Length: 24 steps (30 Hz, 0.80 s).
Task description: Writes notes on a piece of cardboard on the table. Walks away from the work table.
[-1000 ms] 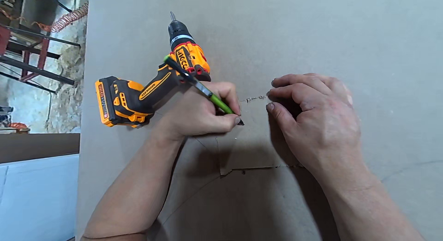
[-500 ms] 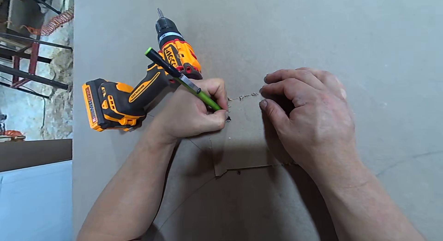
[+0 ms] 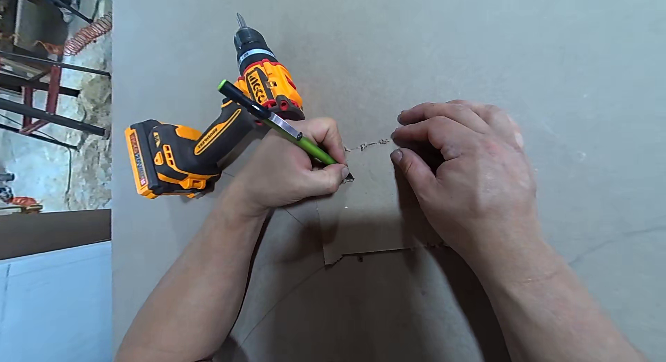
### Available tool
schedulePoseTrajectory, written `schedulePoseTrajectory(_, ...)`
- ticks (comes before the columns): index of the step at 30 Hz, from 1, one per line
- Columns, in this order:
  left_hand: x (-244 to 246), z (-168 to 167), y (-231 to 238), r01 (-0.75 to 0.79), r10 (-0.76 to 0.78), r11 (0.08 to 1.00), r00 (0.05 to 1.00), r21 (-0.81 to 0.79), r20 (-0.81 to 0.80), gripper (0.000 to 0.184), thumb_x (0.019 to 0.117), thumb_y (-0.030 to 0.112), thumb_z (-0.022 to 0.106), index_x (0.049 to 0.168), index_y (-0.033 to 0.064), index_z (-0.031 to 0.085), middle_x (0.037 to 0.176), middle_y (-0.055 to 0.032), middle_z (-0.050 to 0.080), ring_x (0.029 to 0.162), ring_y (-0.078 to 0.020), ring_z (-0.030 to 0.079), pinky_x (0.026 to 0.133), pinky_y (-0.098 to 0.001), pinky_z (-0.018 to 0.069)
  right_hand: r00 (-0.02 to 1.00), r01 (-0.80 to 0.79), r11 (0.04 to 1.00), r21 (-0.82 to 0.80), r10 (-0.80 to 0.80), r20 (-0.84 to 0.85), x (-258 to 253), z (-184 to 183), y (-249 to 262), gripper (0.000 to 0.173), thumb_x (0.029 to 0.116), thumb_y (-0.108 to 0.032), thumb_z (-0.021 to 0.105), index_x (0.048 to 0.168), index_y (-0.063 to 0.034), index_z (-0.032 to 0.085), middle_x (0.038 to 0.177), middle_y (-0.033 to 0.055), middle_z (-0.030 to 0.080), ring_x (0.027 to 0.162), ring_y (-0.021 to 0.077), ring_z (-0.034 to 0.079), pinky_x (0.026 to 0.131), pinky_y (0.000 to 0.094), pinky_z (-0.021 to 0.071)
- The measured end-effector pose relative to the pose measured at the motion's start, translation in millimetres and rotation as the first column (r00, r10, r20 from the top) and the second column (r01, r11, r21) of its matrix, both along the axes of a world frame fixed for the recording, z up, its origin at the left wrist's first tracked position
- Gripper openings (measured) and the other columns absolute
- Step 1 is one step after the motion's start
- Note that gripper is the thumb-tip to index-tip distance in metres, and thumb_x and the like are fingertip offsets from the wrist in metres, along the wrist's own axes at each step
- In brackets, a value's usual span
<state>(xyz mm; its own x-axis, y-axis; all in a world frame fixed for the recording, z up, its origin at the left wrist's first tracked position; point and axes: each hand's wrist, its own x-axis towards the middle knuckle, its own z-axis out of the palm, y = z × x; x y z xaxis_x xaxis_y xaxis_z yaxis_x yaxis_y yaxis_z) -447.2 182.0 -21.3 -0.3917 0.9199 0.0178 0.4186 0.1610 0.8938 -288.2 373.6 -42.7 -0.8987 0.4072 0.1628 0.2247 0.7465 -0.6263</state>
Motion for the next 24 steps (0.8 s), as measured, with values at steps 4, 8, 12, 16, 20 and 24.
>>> schedulePoseTrajectory(4,2.0,1.5,1.4,-0.011,0.010,0.999,0.999,-0.031,-0.031,0.006,0.0844,0.013,0.071,0.084,0.0118,0.065,0.079,0.0001,0.070,0.066,-0.0076,0.065,0.055,-0.0224,0.0523,1.000,-0.008,1.000,-0.002,0.008,0.008,0.2,-0.2,1.1,0.020,0.0978,-0.037,0.061,0.107,-0.0298,0.078,0.133,-0.0155,0.066,0.135,0.0131,0.052,0.116,0.0433,0.0354)
schedulePoseTrajectory(8,1.3,1.1,1.1,-0.024,0.023,0.999,1.000,-0.026,-0.015,0.007,0.0854,0.014,0.071,0.088,0.0114,0.065,0.081,-0.0006,0.070,0.070,-0.0089,0.066,0.059,-0.0235,0.0549,1.000,-0.002,1.000,-0.003,0.002,0.005,-0.2,0.3,0.9,0.019,0.0974,-0.036,0.062,0.106,-0.0299,0.078,0.133,-0.0155,0.066,0.134,0.0135,0.052,0.114,0.0423,0.0363)
schedulePoseTrajectory(12,1.1,2.0,0.1,-0.008,0.008,1.000,1.000,-0.020,0.002,0.008,0.0860,0.014,0.074,0.088,0.0093,0.068,0.083,-0.0020,0.072,0.072,-0.0099,0.068,0.061,-0.0245,0.0576,1.000,-0.002,1.000,0.000,0.002,0.005,-0.4,0.1,0.8,0.020,0.0978,-0.037,0.061,0.107,-0.0299,0.078,0.133,-0.0154,0.066,0.134,0.0134,0.053,0.114,0.0431,0.0362)
schedulePoseTrajectory(16,2.3,0.1,1.4,-0.028,0.028,1.000,1.000,-0.002,0.002,0.008,0.0848,0.013,0.072,0.087,0.0108,0.064,0.081,-0.0012,0.070,0.070,-0.0097,0.067,0.059,-0.0243,0.0553,1.000,-0.019,1.000,-0.006,0.019,0.008,1.0,-0.2,1.1,0.022,0.0995,-0.036,0.060,0.111,-0.0287,0.077,0.135,-0.0141,0.065,0.135,0.0148,0.051,0.114,0.0436,0.0361)
schedulePoseTrajectory(20,-2.7,-2.2,-0.2,-0.021,0.018,0.998,0.998,0.051,0.061,0.011,0.0852,0.015,0.071,0.088,0.0122,0.062,0.082,0.0010,0.067,0.073,-0.0079,0.065,0.064,-0.0226,0.0548,0.951,-0.019,0.999,-0.030,0.009,-0.308,5.9,11.7,-10.5,0.020,0.0995,-0.024,0.065,0.112,-0.0129,0.077,0.124,0.0016,0.072,0.124,0.0213,0.063,0.109,0.0491,0.0449)
schedulePoseTrajectory(24,-3.0,-3.6,-0.7,-0.039,0.032,0.997,0.994,0.063,0.105,0.011,0.0859,0.016,0.072,0.089,0.0109,0.063,0.078,0.0011,0.066,0.066,-0.0062,0.062,0.056,-0.0205,0.0510,0.866,-0.411,0.869,-0.276,0.277,-0.417,10.9,12.0,-49.4,0.013,0.0946,-0.030,0.070,0.091,-0.0196,0.077,0.088,-0.0090,0.070,0.085,0.0027,0.066,0.072,0.0268,0.0571)
